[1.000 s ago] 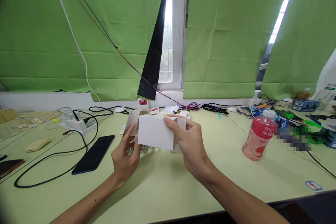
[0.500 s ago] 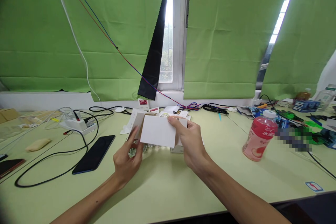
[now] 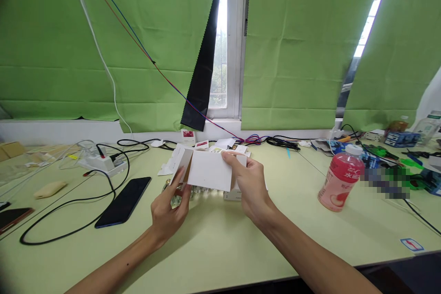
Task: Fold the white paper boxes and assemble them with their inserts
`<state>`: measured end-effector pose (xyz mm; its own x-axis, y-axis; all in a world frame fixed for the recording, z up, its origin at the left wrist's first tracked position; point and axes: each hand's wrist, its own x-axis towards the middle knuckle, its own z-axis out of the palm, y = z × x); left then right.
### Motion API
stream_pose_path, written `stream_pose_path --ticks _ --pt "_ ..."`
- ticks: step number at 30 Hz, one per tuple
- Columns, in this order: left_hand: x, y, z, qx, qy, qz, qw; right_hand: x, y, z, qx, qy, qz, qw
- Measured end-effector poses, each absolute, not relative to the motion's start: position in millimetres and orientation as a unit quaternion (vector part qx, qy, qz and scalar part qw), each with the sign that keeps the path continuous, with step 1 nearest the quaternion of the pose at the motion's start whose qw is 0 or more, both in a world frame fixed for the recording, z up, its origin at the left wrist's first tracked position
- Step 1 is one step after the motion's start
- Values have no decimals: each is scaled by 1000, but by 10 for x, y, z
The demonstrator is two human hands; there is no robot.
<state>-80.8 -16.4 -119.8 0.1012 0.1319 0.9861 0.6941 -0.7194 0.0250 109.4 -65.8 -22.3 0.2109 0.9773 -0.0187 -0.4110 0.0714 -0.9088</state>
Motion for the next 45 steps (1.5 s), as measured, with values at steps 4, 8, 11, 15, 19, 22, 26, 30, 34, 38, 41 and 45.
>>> stream_pose_path --ticks 4,8,11,15,19,22,26,30,34,38,41,45 --pt "-805 -172 -1188 -704 -292 -601 239 1097 -651 -237 -423 -335 529 655" --pt "-799 -186 -1176 -710 -293 -596 234 1086 -654 -223 -423 -334 525 659" --pt "-796 -191 -1180 -715 -287 -597 223 1070 -662 -209 -424 -330 520 664" --pt "-791 -193 -1193 -719 -288 -592 222 1060 -662 -219 -426 -324 517 668" --pt "-784 -197 -1184 -726 -282 -586 225 1052 -658 -251 -418 -322 517 675" --pt "-783 -197 -1165 -729 -277 -581 232 1035 -664 -276 -413 -319 515 680" --pt "-785 -192 -1162 -733 -279 -570 245 1011 -671 -314 -412 -327 509 682" --pt "-776 -189 -1192 -736 -283 -564 244 997 -665 -345 -409 -336 502 684" --pt "-771 -187 -1222 -740 -276 -564 242 991 -661 -359 -409 -333 503 685" --pt "-769 -198 -1236 -745 -277 -561 233 980 -657 -376 -401 -332 501 691" --pt "-760 -216 -1234 -747 -278 -561 224 967 -650 -390 -400 -328 503 693" --pt "-751 -238 -1229 -755 -268 -564 201 945 -652 -393 -394 -319 501 701"
